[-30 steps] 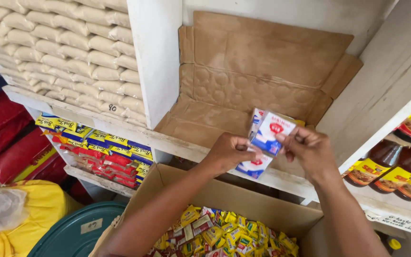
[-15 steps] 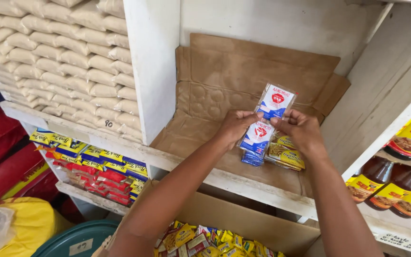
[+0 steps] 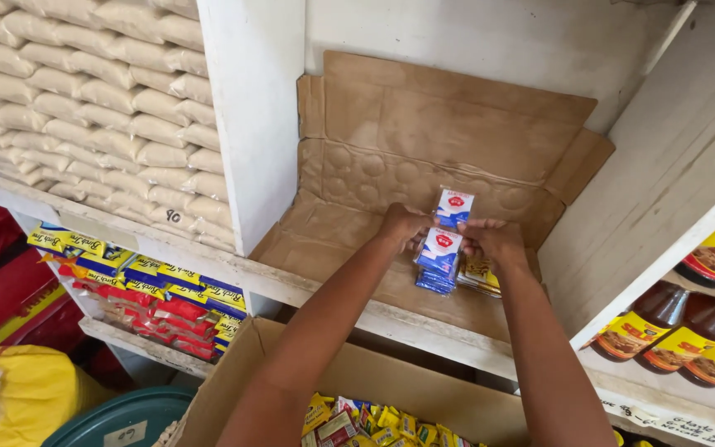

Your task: The person is stocking a grocery shelf with small condiment or seasoning packets from a cardboard box.

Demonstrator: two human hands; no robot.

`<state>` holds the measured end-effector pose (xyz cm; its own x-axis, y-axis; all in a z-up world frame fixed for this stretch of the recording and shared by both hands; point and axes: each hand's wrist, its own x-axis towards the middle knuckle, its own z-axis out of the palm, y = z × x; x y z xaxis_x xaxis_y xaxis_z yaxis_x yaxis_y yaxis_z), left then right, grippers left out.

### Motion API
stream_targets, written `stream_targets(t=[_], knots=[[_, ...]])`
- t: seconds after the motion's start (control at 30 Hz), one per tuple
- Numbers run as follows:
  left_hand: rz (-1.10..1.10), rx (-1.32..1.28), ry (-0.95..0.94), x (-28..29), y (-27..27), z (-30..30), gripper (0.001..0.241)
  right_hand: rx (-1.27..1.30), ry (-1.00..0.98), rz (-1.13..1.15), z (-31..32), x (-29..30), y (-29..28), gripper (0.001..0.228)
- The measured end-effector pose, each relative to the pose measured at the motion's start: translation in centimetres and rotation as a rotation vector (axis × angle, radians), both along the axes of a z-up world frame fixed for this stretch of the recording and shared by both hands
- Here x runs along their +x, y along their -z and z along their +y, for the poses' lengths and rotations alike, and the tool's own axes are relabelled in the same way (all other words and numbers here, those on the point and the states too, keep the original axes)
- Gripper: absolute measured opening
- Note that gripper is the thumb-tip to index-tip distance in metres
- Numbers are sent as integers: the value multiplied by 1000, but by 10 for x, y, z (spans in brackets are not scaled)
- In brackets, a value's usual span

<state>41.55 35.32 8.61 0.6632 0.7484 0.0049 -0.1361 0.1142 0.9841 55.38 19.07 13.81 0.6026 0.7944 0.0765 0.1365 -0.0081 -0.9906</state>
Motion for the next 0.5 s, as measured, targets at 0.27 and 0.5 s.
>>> stream_targets(t=[0.27,0.5], knots=[[239,-87,-59,13,17,5,15,-220,136,-176,8,1,21,17],[270,28,-176,0,-2,-11,15,-325,234,-418,-6,-16,9,22]])
